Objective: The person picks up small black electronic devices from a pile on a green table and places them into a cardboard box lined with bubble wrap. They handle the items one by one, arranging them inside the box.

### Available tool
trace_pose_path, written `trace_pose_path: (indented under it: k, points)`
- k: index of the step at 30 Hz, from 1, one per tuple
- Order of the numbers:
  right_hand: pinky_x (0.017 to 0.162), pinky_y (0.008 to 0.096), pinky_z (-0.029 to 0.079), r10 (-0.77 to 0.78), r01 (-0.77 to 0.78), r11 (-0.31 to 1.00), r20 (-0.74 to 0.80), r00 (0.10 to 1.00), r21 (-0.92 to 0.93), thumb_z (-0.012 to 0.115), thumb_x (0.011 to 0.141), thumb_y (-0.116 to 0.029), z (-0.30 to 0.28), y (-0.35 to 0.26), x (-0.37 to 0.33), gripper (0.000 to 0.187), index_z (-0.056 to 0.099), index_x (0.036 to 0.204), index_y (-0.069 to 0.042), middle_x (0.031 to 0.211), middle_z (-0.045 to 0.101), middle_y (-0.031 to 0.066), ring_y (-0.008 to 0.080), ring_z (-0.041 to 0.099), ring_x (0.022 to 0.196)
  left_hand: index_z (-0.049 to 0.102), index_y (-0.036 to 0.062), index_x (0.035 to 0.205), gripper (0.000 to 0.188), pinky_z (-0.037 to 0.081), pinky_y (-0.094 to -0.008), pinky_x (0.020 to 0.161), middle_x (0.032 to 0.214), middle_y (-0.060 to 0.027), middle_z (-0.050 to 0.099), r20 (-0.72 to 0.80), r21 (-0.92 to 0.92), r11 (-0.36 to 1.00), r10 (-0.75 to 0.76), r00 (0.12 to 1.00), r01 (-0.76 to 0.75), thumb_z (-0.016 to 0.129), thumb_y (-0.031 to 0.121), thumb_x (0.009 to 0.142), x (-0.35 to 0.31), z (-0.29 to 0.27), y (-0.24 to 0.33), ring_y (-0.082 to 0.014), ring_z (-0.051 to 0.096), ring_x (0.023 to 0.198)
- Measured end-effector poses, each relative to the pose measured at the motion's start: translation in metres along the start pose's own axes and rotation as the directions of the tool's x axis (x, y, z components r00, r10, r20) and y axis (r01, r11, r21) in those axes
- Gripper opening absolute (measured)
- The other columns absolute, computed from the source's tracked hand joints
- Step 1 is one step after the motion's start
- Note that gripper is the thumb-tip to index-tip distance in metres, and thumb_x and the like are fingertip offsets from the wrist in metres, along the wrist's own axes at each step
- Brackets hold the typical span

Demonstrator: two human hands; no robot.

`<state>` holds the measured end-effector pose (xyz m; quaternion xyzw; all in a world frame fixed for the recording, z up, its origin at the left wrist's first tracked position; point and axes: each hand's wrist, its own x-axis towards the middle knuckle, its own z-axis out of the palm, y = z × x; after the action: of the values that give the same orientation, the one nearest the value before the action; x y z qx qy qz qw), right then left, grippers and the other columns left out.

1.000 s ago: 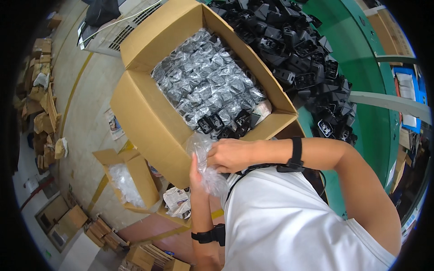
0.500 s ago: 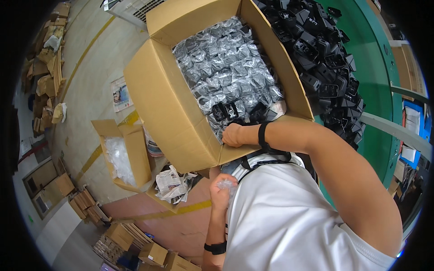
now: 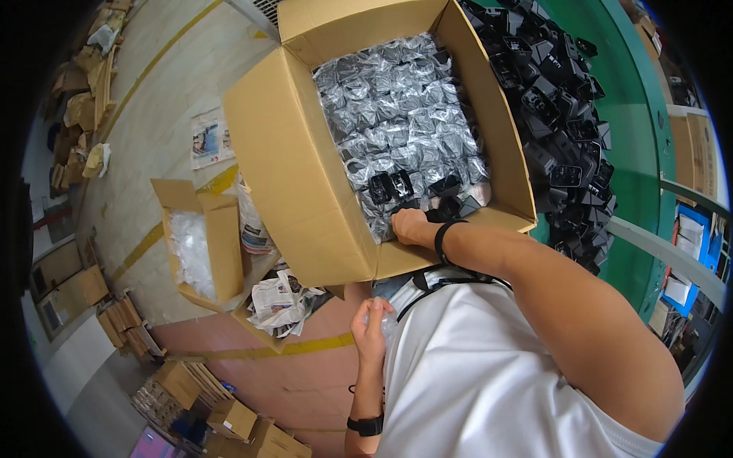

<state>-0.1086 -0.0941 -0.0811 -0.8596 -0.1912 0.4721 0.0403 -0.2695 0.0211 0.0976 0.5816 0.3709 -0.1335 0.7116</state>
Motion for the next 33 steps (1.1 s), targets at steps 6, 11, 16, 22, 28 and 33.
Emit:
trace_pose_path:
  k: [6,11,16,22,28,33]
  points:
    - [0.056,0.0273,0.049,-0.314,0.002,0.707,0.311,0.897,0.707,0.063,0.077,-0.022,-0.046,0.033,-0.020,0.018,0.072,0.073,-0.007,0.072,0.069,0.0051,0.0107,0.062,0.065,0.059,0.0036,0.080,0.024,0.041,-0.0252,0.058,0.073,-0.0013,0.060,0.054,0.228,0.973,0.029,0.998,-0.041,0.064,0.024,0.090,0.014,-0.011,0.015,-0.0081,0.052,0.066]
    - [0.044,0.0182,0.031,-0.423,-0.325,0.375,0.472,0.773,0.868,0.064,0.081,-0.020,-0.099,0.037,-0.114,0.016,0.069,0.081,-0.005,0.066,0.059,-0.0030,0.0036,0.047,0.052,0.061,0.0051,0.096,0.028,0.050,-0.0366,0.061,0.079,-0.0107,0.065,0.266,0.584,0.613,0.475,0.839,-0.532,0.074,0.024,0.079,0.038,0.026,0.055,-0.0261,0.064,0.071]
    - [0.045,0.0186,0.031,-0.438,-0.380,0.240,0.449,0.779,0.893,0.063,0.082,-0.013,-0.113,0.039,-0.141,0.010,0.066,0.081,-0.003,0.066,0.055,-0.0023,0.0029,0.045,0.055,0.063,0.0045,0.095,0.022,0.049,-0.0355,0.062,0.079,-0.0102,0.065,0.401,0.534,0.561,0.490,0.774,-0.633,0.072,0.017,0.079,0.068,0.038,0.042,-0.0295,0.063,0.069]
    - [0.063,0.0309,0.050,-0.270,0.162,0.463,-0.035,0.962,0.871,0.057,0.085,-0.020,-0.103,0.056,-0.098,0.021,0.067,0.086,-0.001,0.073,0.063,0.0052,0.0170,0.063,0.070,0.060,-0.0021,0.084,0.017,0.043,-0.0257,0.063,0.073,-0.0016,0.058,0.357,0.072,0.996,-0.068,0.932,0.045,0.065,0.014,0.085,0.058,0.022,0.048,-0.0137,0.055,0.069]
    - [0.067,0.0387,0.053,-0.544,0.566,0.823,-0.354,0.760,-0.050,0.055,0.082,-0.016,-0.051,0.009,-0.010,0.018,0.066,0.090,-0.003,0.084,0.068,0.0131,0.0282,0.068,0.080,0.059,-0.0030,0.079,0.003,0.044,-0.0233,0.072,0.085,-0.0074,0.065,0.318,0.202,0.877,0.363,0.876,-0.437,0.057,-0.001,0.079,0.059,0.028,0.027,-0.0111,0.055,0.073]
    - [0.061,0.0381,0.052,-0.554,0.468,0.799,-0.159,0.817,-0.378,0.050,0.087,-0.021,-0.037,-0.024,0.023,0.022,0.064,0.091,-0.005,0.080,0.068,0.0088,0.0245,0.068,0.072,0.061,-0.0027,0.079,0.004,0.045,-0.0243,0.066,0.080,-0.0062,0.064,0.288,0.163,0.974,0.105,0.952,-0.157,0.057,-0.001,0.078,0.047,0.012,0.024,-0.0093,0.055,0.069]
